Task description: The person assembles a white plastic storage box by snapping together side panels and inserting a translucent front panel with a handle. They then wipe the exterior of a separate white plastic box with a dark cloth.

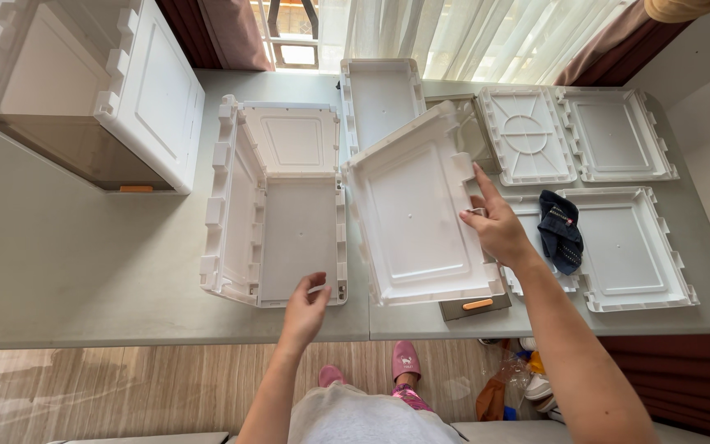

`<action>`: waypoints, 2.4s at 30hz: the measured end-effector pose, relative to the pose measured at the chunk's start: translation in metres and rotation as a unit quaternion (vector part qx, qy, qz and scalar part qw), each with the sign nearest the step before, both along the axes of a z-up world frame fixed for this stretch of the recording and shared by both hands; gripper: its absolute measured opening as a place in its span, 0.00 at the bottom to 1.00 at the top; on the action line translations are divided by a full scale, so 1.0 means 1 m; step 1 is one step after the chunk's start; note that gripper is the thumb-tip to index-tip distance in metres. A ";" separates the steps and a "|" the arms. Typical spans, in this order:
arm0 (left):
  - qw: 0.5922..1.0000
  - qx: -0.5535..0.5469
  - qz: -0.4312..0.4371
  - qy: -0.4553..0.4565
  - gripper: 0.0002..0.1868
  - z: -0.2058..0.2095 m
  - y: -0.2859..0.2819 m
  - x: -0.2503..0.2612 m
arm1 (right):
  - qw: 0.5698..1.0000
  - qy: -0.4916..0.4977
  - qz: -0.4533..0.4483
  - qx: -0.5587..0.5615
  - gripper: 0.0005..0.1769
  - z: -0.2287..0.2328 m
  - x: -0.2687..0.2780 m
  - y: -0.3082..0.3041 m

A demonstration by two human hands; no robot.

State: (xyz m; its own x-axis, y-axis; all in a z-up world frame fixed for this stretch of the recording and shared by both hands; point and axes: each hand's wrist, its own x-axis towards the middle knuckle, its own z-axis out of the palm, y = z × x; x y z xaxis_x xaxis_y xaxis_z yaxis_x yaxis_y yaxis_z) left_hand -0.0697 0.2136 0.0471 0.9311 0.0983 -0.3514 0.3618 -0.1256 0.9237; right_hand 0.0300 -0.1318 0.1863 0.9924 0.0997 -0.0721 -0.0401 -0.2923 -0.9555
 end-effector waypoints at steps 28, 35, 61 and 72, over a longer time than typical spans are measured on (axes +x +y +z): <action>0.838 0.488 -0.195 -0.148 0.28 -0.090 -0.016 -0.010 | 0.965 -0.043 0.028 -0.256 0.52 0.032 0.036 0.125; 0.832 0.500 -0.204 -0.130 0.28 -0.092 -0.017 -0.003 | 0.947 -0.059 0.063 -0.309 0.52 0.054 0.038 0.162; 0.895 0.341 -0.273 -0.086 0.42 -0.065 0.021 0.002 | 0.950 -0.108 -0.015 -0.291 0.38 0.071 0.056 0.090; 0.879 0.310 -0.155 -0.328 0.26 0.107 0.001 0.059 | 0.934 -0.126 0.076 -0.327 0.18 0.150 0.046 0.022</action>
